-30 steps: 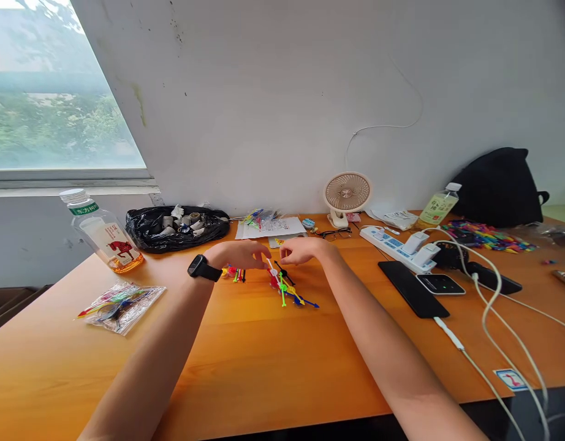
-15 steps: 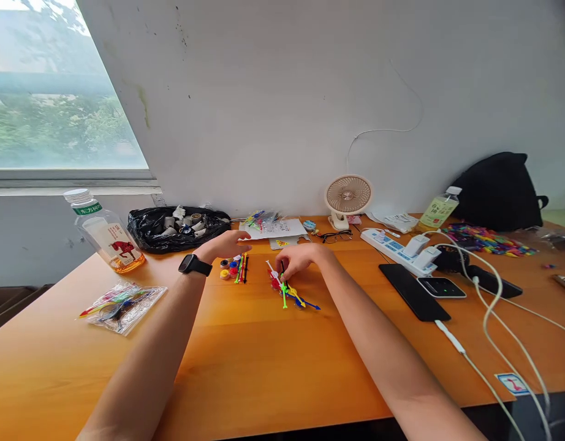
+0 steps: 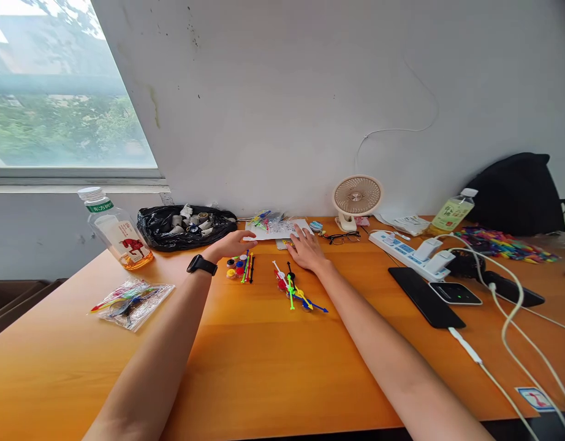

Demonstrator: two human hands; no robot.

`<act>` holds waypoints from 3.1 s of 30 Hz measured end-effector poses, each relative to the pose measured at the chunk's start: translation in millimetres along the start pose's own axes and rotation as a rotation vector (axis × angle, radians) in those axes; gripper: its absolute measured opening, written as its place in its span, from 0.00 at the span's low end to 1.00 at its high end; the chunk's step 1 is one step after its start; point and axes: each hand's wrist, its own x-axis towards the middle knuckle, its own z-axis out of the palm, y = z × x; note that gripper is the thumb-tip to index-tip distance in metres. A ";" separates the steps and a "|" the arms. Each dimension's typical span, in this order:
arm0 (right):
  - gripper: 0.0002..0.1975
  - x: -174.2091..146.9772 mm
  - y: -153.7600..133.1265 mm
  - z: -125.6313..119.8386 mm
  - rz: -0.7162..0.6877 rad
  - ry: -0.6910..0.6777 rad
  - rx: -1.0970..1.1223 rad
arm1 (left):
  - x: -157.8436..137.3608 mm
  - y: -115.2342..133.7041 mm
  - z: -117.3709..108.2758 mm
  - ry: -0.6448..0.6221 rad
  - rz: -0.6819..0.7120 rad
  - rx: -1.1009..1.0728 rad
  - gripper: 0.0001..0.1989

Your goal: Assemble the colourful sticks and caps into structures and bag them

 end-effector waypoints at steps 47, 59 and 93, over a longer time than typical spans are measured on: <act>0.21 -4.4 -39.7 -148.7 -0.276 0.326 1.098 | -44.2 111.8 -38.9 0.192 0.363 -0.509 0.19; 0.16 -5.0 -33.9 -153.9 -0.274 0.312 1.243 | -51.4 114.9 -51.8 0.288 0.364 -0.597 0.21; 0.22 -11.2 -40.5 -158.3 -0.262 0.073 1.267 | -41.9 115.1 -53.1 0.742 0.384 -0.841 0.17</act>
